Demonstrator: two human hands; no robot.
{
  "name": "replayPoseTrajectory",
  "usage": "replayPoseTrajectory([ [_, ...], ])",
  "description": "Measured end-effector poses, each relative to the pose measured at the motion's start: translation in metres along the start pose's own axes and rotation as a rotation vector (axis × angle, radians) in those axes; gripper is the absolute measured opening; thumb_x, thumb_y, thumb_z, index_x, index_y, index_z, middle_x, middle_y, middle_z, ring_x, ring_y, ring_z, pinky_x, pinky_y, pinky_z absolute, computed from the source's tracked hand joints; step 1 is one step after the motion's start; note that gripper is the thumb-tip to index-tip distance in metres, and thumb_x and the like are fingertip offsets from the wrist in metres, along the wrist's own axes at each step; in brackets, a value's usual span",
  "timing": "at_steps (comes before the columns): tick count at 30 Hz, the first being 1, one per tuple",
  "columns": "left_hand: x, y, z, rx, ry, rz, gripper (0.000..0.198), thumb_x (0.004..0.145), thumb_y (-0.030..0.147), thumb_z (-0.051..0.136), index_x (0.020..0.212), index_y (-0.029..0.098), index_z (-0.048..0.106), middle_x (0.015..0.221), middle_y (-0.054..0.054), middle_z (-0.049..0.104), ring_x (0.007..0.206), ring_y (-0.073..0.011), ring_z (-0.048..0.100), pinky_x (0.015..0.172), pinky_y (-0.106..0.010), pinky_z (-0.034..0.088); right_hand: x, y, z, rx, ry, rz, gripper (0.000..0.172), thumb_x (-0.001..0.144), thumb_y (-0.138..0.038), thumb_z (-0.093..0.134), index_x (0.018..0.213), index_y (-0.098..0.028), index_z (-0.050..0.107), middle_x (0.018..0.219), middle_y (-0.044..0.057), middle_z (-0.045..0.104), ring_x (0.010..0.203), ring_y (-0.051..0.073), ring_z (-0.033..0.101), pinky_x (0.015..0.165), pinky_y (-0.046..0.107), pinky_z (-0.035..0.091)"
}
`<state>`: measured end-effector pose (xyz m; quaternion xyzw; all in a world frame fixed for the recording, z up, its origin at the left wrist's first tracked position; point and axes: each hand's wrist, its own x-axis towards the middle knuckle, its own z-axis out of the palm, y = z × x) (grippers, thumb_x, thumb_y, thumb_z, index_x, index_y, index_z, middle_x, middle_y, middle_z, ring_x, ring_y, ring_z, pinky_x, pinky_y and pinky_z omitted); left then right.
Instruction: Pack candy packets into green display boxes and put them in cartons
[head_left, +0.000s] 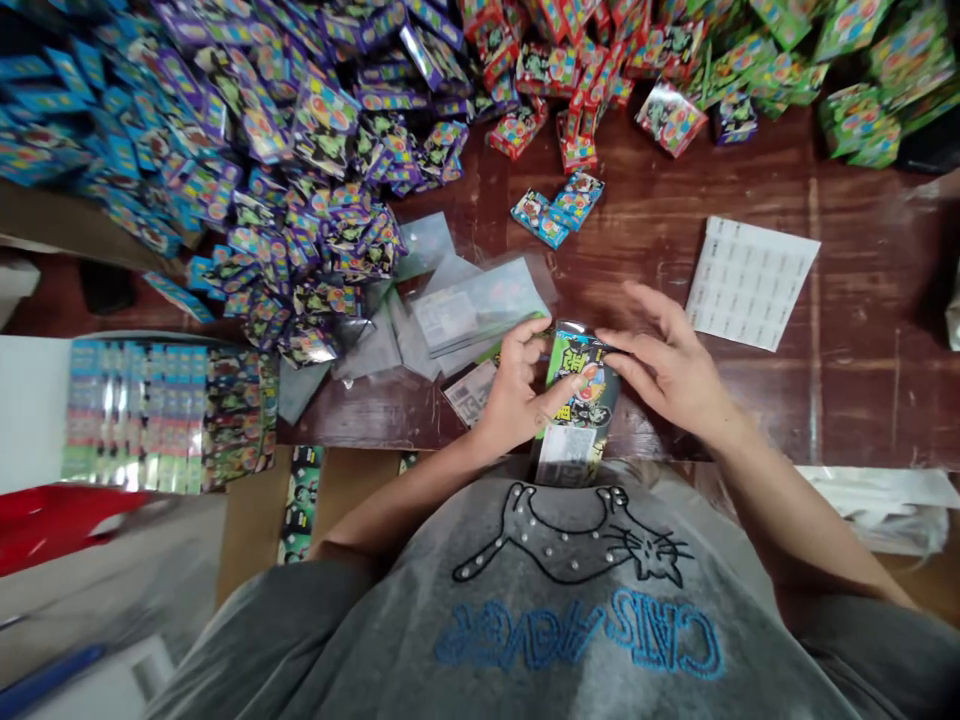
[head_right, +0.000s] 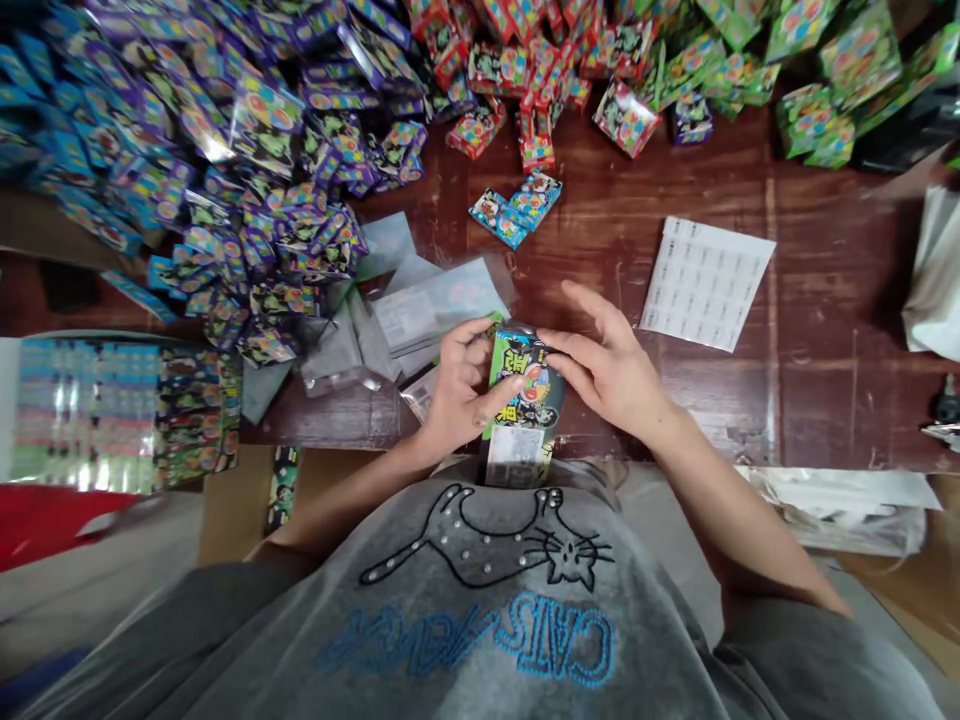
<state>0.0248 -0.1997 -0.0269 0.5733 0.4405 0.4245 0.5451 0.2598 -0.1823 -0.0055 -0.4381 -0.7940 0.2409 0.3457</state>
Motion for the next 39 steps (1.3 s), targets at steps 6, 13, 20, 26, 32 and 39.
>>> replayPoseTrajectory([
  [6, 0.005, 0.007, -0.013, 0.032, -0.052, 0.054, 0.062, 0.096, 0.053, 0.077, 0.14, 0.029, 0.04, 0.127, -0.008, 0.07, 0.114, -0.0228, 0.072, 0.092, -0.039, 0.061, 0.001, -0.014, 0.014, 0.063, 0.137, 0.108, 0.031, 0.101, -0.031, 0.069, 0.133, -0.031, 0.068, 0.172, 0.01, 0.043, 0.16, 0.036, 0.045, 0.123, 0.067, 0.048],
  [13, 0.006, 0.016, -0.027, 0.013, -0.158, -0.026, 0.054, 0.094, 0.057, 0.079, 0.127, 0.03, 0.046, 0.108, -0.002, 0.07, 0.093, -0.0194, 0.072, 0.078, -0.035, 0.059, -0.011, -0.017, 0.021, 0.249, 0.145, 0.24, 0.029, 0.098, -0.037, 0.075, 0.126, -0.033, 0.067, 0.166, 0.009, 0.049, 0.138, 0.03, 0.065, 0.112, 0.057, 0.059],
  [20, 0.007, 0.012, -0.032, -0.013, -0.096, -0.027, 0.039, 0.103, 0.063, 0.064, 0.122, 0.031, 0.056, 0.097, -0.001, 0.066, 0.082, -0.0172, 0.065, 0.073, -0.035, 0.056, -0.026, -0.03, 0.05, 0.413, 0.454, 0.421, 0.02, 0.097, -0.04, 0.075, 0.113, -0.032, 0.066, 0.095, -0.002, 0.069, 0.079, 0.016, 0.07, 0.074, 0.032, 0.062],
  [26, 0.013, 0.016, -0.027, 0.056, -0.035, 0.031, 0.029, 0.106, 0.055, 0.061, 0.108, 0.026, 0.059, 0.127, -0.007, 0.074, 0.114, -0.0227, 0.072, 0.107, -0.048, 0.057, -0.019, -0.03, 0.035, 0.367, 0.296, 0.385, 0.015, 0.099, -0.041, 0.071, 0.111, -0.032, 0.074, 0.11, 0.003, 0.078, 0.1, 0.023, 0.075, 0.086, 0.042, 0.064],
  [32, 0.019, 0.028, -0.029, 0.035, -0.015, 0.009, 0.029, 0.102, 0.044, 0.07, 0.123, 0.024, 0.065, 0.114, -0.005, 0.079, 0.106, -0.0202, 0.075, 0.097, -0.039, 0.06, -0.016, -0.031, 0.022, 0.431, 0.298, 0.34, 0.031, 0.097, -0.038, 0.076, 0.127, -0.033, 0.07, 0.117, 0.003, 0.081, 0.103, 0.021, 0.077, 0.092, 0.04, 0.064],
  [39, 0.03, 0.052, -0.035, 0.106, -0.042, -0.047, 0.02, 0.093, 0.038, 0.079, 0.096, 0.018, 0.074, 0.094, -0.003, 0.081, 0.084, -0.0138, 0.073, 0.077, -0.026, 0.057, 0.004, -0.044, 0.006, 0.434, 0.209, 0.532, 0.021, 0.092, -0.045, 0.083, 0.094, -0.025, 0.08, 0.088, 0.0, 0.08, 0.077, 0.016, 0.072, 0.073, 0.031, 0.06],
])
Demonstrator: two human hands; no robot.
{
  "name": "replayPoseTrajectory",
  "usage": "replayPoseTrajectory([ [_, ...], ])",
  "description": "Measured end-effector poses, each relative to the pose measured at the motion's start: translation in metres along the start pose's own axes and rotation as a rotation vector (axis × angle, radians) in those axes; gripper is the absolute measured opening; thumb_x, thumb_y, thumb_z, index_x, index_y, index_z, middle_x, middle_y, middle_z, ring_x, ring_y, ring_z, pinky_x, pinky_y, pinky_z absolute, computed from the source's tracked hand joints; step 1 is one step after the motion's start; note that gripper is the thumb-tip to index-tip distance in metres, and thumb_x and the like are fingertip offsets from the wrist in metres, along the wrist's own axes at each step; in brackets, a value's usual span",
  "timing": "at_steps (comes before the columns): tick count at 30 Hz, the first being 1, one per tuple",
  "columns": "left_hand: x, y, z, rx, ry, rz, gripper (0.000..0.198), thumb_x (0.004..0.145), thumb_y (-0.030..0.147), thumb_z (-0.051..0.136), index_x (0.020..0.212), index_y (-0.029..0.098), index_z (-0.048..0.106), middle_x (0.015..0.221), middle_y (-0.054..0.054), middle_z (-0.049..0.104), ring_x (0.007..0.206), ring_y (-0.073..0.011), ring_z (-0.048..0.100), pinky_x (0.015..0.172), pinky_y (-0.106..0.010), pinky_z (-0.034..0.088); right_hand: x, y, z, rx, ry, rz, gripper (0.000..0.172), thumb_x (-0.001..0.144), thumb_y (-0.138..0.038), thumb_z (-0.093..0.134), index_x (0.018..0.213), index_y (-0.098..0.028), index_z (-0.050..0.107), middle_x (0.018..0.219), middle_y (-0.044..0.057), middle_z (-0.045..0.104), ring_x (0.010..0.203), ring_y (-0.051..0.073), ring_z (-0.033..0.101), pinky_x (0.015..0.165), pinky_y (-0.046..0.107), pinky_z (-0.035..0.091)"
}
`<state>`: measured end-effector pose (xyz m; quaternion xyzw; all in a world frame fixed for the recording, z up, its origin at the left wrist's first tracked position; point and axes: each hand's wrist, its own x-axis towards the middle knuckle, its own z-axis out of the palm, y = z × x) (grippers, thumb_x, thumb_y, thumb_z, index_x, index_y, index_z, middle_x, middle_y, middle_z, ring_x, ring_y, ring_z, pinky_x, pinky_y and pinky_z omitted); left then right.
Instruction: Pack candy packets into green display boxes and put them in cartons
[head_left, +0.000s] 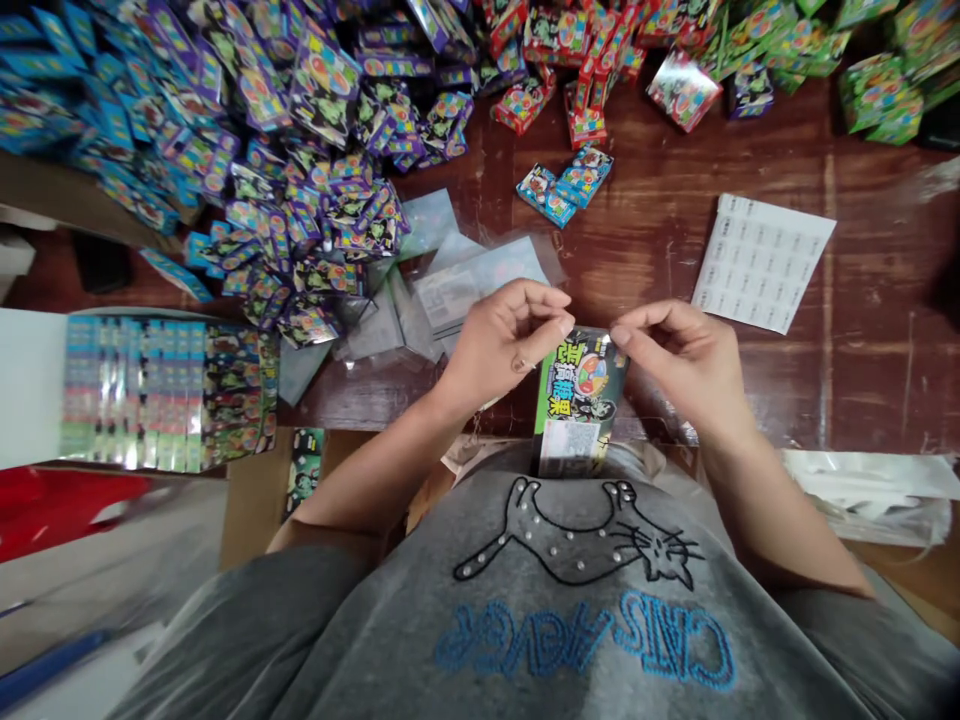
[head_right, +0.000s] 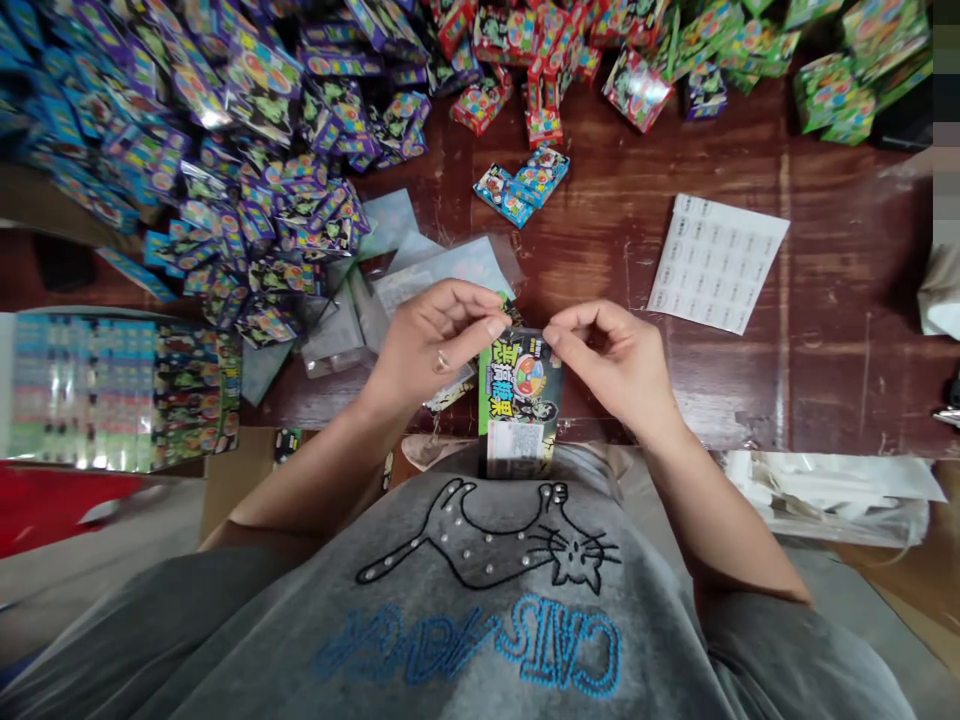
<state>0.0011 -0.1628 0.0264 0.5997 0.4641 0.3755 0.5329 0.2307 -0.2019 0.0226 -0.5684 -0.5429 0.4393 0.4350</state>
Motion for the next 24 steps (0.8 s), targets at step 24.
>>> replayPoseTrajectory([
  [24, 0.006, -0.014, -0.001, 0.027, -0.115, -0.023, 0.017, 0.081, 0.03, 0.075, 0.09, 0.015, 0.078, 0.091, -0.003, 0.083, 0.079, -0.0131, 0.072, 0.075, -0.025, 0.054, -0.005, -0.037, 0.03, -0.409, -0.181, -0.532, 0.028, 0.094, -0.042, 0.083, 0.113, -0.025, 0.072, 0.11, 0.007, 0.076, 0.106, 0.026, 0.069, 0.093, 0.045, 0.055],
])
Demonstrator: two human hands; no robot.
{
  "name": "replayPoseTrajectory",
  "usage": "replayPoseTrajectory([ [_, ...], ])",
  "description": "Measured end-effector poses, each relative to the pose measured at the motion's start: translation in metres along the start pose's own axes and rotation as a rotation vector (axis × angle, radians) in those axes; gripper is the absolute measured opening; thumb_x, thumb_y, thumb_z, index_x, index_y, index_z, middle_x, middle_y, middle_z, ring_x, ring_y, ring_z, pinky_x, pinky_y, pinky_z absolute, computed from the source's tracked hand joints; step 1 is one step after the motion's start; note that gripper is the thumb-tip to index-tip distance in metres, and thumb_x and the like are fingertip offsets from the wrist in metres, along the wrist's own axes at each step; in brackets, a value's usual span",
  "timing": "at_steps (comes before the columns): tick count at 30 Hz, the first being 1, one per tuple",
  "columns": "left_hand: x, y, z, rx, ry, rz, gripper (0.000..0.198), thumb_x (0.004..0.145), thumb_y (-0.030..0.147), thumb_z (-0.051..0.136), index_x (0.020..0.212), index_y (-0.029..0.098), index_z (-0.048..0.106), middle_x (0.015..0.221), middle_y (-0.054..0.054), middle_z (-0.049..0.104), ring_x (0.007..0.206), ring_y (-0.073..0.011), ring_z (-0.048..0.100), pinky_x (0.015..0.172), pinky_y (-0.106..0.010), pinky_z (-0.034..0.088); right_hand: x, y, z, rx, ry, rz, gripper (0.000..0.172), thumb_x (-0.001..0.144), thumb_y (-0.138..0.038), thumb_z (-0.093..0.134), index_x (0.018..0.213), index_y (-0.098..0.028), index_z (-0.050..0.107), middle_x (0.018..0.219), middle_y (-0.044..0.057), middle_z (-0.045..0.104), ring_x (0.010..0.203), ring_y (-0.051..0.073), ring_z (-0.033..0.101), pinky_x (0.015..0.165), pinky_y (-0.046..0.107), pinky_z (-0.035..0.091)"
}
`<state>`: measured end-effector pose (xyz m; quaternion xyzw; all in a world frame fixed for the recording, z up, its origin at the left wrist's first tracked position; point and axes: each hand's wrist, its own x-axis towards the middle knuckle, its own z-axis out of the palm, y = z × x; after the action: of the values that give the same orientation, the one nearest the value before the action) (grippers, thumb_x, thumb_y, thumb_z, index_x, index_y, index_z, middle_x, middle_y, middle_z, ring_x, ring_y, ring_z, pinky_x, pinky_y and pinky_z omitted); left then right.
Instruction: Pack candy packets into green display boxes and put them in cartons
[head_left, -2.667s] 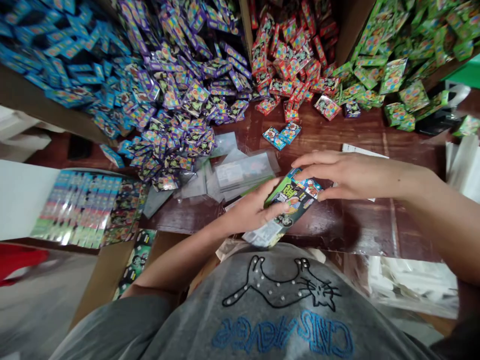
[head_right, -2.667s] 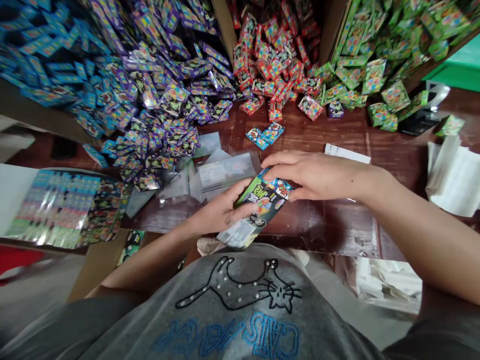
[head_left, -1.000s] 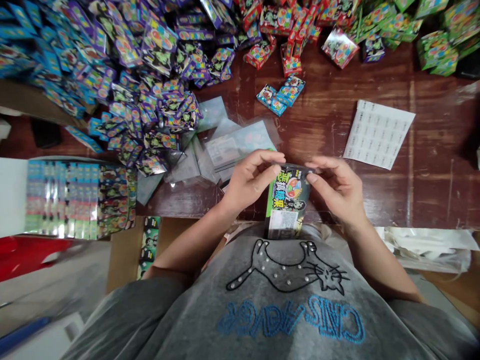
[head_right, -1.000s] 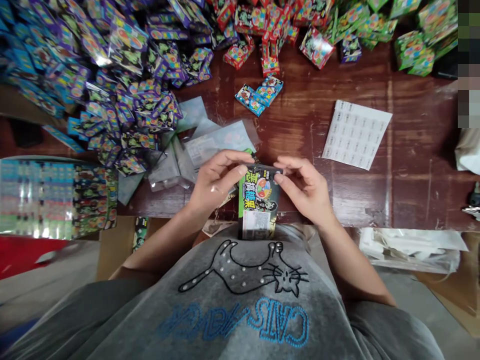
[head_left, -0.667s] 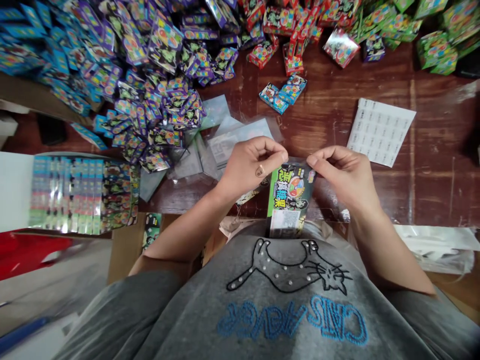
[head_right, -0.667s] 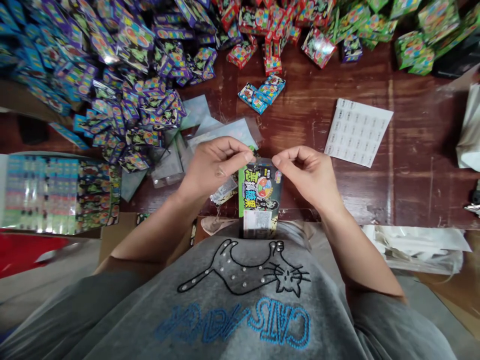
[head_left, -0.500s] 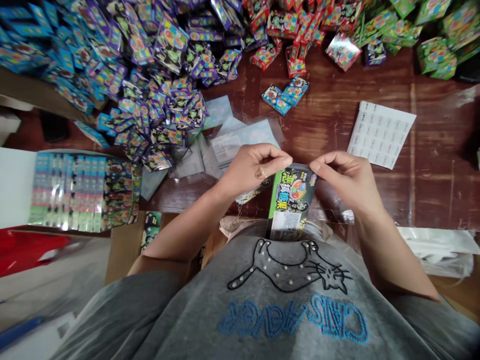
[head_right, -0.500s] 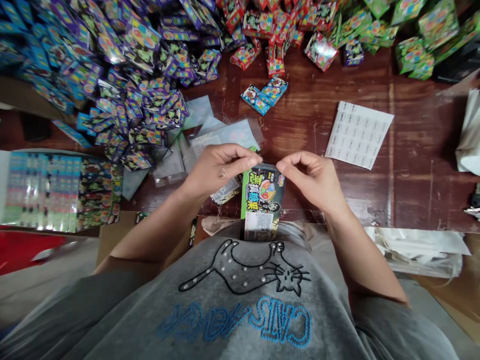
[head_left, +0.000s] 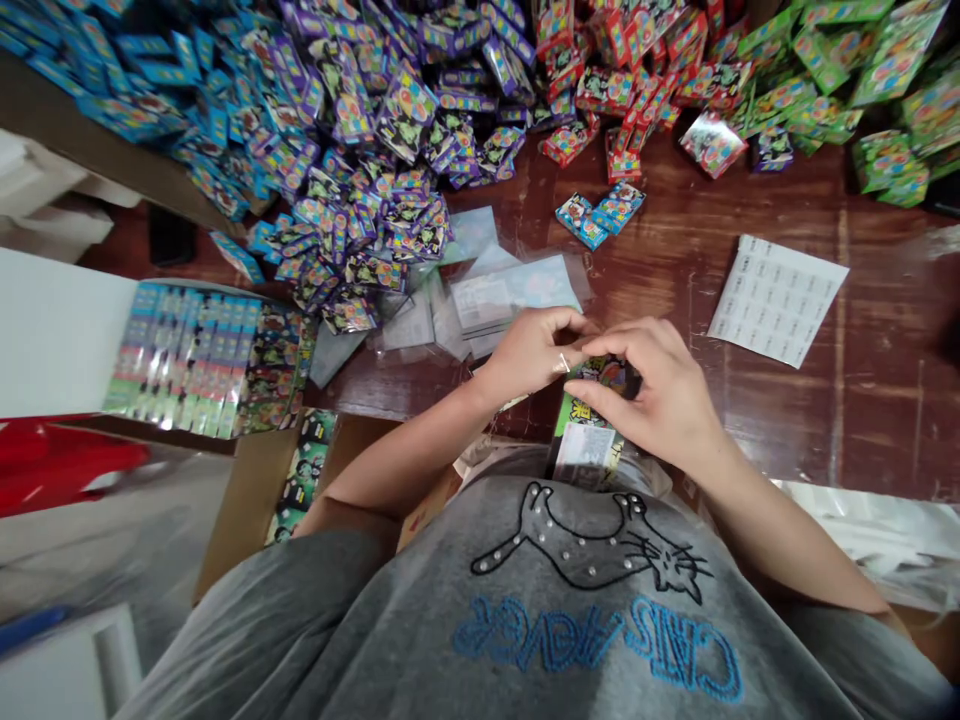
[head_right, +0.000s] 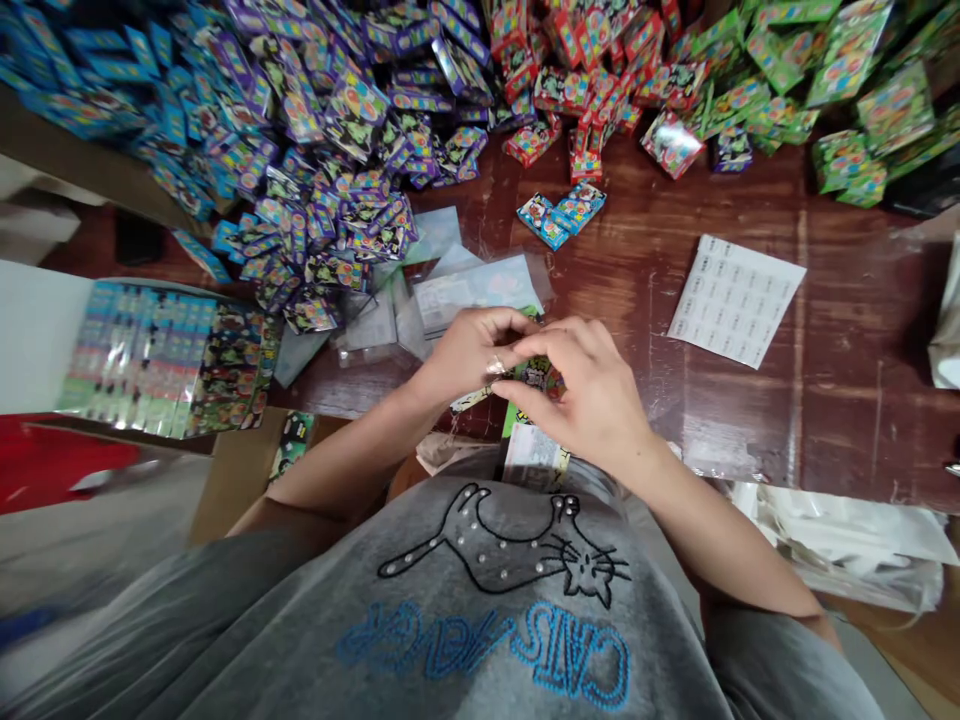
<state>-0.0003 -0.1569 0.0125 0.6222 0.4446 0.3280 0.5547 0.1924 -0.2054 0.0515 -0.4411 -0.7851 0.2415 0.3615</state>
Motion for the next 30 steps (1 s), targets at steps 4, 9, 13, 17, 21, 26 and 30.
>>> replayPoseTrajectory([
  [4, -0.003, -0.001, -0.002, 0.067, 0.021, 0.017, 0.017, 0.078, 0.024, 0.068, 0.089, 0.016, 0.078, 0.089, -0.001, 0.082, 0.081, -0.014, 0.071, 0.076, -0.025, 0.053, 0.001, 0.005, 0.014, 0.06, -0.003, 0.079, 0.024, 0.092, -0.038, 0.085, 0.108, -0.025, 0.072, 0.106, 0.005, 0.074, 0.106, 0.026, 0.068, 0.093, 0.045, 0.054],
  [9, -0.003, -0.005, 0.001, 0.044, 0.032, 0.034, 0.014, 0.083, 0.027, 0.072, 0.089, 0.016, 0.078, 0.089, -0.003, 0.082, 0.081, -0.0144, 0.072, 0.076, -0.026, 0.053, 0.006, 0.009, 0.013, 0.218, -0.047, 0.086, 0.004, 0.1, -0.029, 0.075, 0.098, -0.026, 0.075, 0.096, 0.002, 0.074, 0.095, 0.021, 0.069, 0.092, 0.042, 0.052],
  [13, -0.004, -0.006, 0.002, 0.054, 0.037, 0.048, 0.016, 0.088, 0.032, 0.074, 0.089, 0.017, 0.078, 0.091, -0.003, 0.083, 0.08, -0.0141, 0.072, 0.074, -0.025, 0.054, 0.009, 0.003, -0.003, 0.357, -0.077, 0.099, 0.013, 0.104, -0.031, 0.069, 0.093, -0.025, 0.07, 0.091, 0.001, 0.071, 0.089, 0.017, 0.067, 0.085, 0.037, 0.052],
  [17, -0.007, -0.006, -0.001, 0.032, 0.036, 0.035, 0.02, 0.09, 0.037, 0.077, 0.092, 0.017, 0.08, 0.092, -0.004, 0.083, 0.079, -0.014, 0.074, 0.075, -0.026, 0.056, 0.024, 0.012, -0.043, 0.399, -0.097, 0.149, 0.022, 0.104, -0.046, 0.068, 0.093, -0.027, 0.068, 0.091, 0.002, 0.068, 0.086, 0.018, 0.063, 0.08, 0.036, 0.052],
  [21, -0.008, -0.002, -0.002, -0.008, -0.007, 0.042, 0.022, 0.091, 0.038, 0.078, 0.093, 0.017, 0.08, 0.092, -0.004, 0.084, 0.078, -0.0131, 0.074, 0.075, -0.024, 0.057, 0.046, 0.035, -0.07, 0.253, -0.453, 0.106, 0.034, 0.092, -0.06, 0.078, 0.087, -0.027, 0.071, 0.087, 0.0, 0.072, 0.08, 0.018, 0.064, 0.076, 0.036, 0.051],
  [26, -0.01, 0.008, 0.0, 0.006, -0.006, 0.055, 0.022, 0.09, 0.039, 0.079, 0.094, 0.017, 0.08, 0.093, -0.004, 0.084, 0.079, -0.0136, 0.075, 0.075, -0.025, 0.058, 0.062, 0.051, -0.058, 0.027, -0.592, 0.028, 0.027, 0.086, -0.051, 0.082, 0.086, -0.026, 0.07, 0.088, 0.0, 0.073, 0.082, 0.02, 0.064, 0.081, 0.037, 0.05],
  [30, -0.011, 0.007, -0.002, -0.018, -0.017, 0.068, 0.019, 0.091, 0.036, 0.078, 0.094, 0.017, 0.08, 0.094, -0.005, 0.084, 0.082, -0.014, 0.076, 0.078, -0.025, 0.059, 0.056, 0.055, -0.049, -0.08, -0.513, 0.029, 0.024, 0.085, -0.043, 0.083, 0.095, -0.025, 0.071, 0.099, 0.003, 0.072, 0.09, 0.023, 0.066, 0.083, 0.038, 0.05],
])
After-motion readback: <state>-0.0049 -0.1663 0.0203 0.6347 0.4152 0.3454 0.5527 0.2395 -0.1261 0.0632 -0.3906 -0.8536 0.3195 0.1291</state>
